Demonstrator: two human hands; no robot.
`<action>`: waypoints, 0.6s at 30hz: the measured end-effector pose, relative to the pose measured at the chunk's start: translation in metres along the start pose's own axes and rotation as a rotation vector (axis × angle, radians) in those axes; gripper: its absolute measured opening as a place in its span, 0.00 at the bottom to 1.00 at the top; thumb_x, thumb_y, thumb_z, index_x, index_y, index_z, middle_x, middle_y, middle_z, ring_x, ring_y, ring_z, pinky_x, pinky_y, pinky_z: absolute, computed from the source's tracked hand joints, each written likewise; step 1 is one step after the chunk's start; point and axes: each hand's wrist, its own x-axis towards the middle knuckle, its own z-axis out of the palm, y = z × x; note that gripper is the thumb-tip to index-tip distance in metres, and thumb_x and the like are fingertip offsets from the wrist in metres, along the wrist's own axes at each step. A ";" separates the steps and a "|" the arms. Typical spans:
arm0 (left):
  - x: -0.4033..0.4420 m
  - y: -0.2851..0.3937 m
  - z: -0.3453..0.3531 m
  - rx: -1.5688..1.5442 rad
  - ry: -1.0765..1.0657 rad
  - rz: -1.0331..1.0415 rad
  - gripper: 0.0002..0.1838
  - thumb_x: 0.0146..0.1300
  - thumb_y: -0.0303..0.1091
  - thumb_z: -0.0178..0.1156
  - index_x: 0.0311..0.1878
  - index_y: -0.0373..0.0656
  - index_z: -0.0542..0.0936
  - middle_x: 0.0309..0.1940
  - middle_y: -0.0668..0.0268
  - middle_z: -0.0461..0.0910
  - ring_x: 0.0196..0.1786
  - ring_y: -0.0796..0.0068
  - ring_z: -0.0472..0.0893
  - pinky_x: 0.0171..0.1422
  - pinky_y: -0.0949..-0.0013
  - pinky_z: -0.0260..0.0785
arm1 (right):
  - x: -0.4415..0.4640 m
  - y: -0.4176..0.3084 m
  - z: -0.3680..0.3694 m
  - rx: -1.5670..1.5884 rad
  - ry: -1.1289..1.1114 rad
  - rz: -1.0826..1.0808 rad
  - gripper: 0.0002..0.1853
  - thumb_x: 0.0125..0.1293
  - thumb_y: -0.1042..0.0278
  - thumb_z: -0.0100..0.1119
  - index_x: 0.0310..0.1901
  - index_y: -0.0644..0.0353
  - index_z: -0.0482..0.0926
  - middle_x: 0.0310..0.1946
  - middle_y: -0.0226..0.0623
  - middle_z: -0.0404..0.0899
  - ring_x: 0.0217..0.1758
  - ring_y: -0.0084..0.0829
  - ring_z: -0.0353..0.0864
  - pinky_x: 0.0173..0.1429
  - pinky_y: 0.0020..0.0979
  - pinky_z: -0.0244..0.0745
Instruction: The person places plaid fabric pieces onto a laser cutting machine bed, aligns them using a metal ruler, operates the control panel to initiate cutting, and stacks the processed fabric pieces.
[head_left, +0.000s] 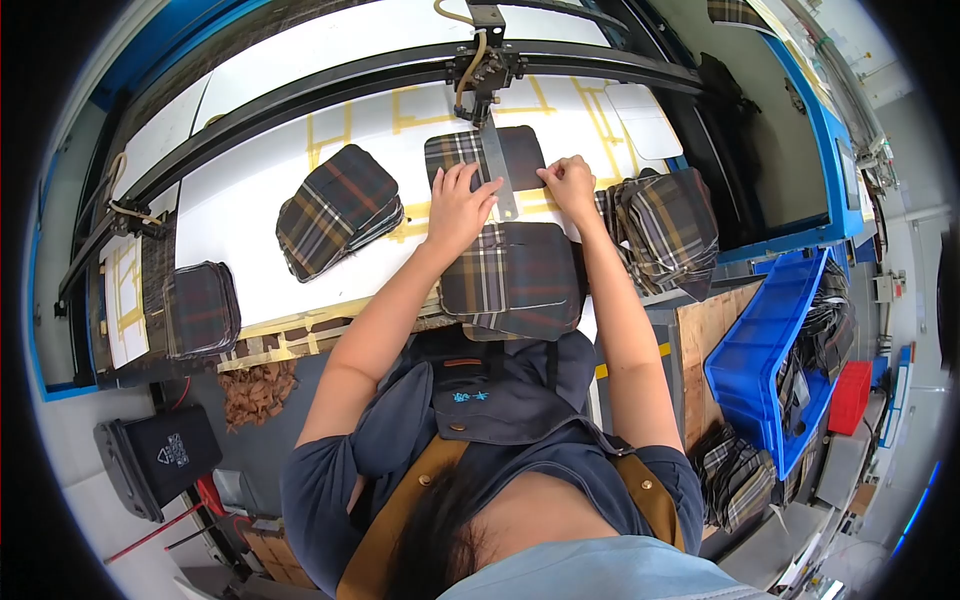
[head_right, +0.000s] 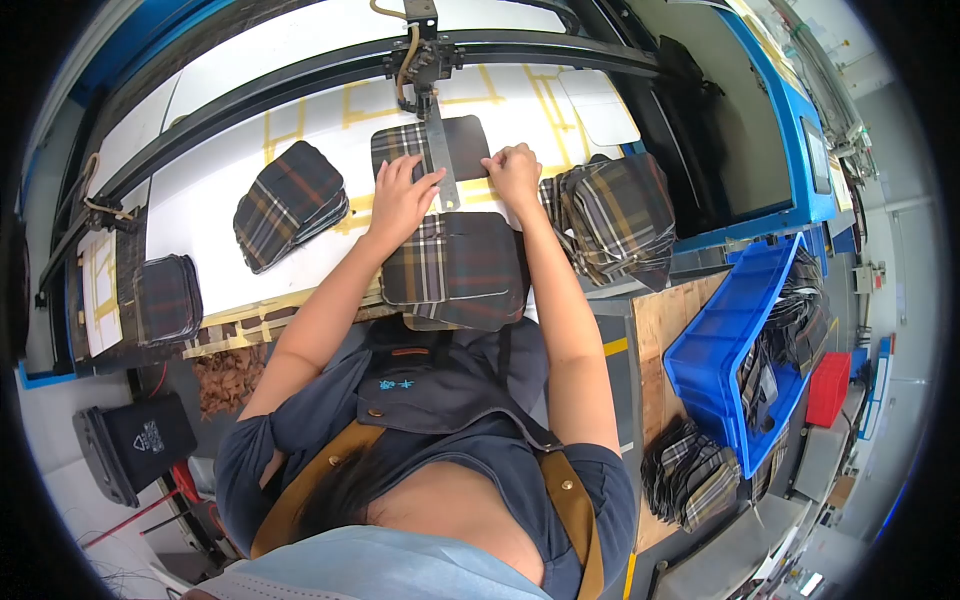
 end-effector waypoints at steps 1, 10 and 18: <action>0.000 -0.001 0.000 0.007 0.001 0.000 0.16 0.67 0.40 0.63 0.58 0.58 0.84 0.61 0.55 0.74 0.68 0.52 0.69 0.74 0.39 0.56 | -0.001 -0.001 0.000 -0.022 0.022 -0.010 0.15 0.56 0.56 0.75 0.27 0.61 0.84 0.30 0.42 0.79 0.37 0.43 0.80 0.43 0.44 0.72; -0.004 -0.003 0.003 0.032 -0.051 -0.003 0.19 0.68 0.41 0.62 0.61 0.59 0.81 0.66 0.55 0.72 0.72 0.52 0.66 0.76 0.38 0.52 | -0.005 -0.005 0.002 -0.037 0.069 -0.018 0.14 0.57 0.59 0.74 0.27 0.62 0.84 0.32 0.43 0.80 0.39 0.44 0.80 0.44 0.44 0.72; -0.022 0.000 -0.011 -0.079 -0.090 -0.028 0.19 0.68 0.38 0.61 0.61 0.50 0.81 0.66 0.59 0.74 0.73 0.59 0.67 0.78 0.41 0.51 | -0.009 0.003 -0.013 0.046 -0.075 0.106 0.15 0.54 0.58 0.77 0.37 0.58 0.83 0.39 0.41 0.80 0.47 0.44 0.78 0.52 0.46 0.69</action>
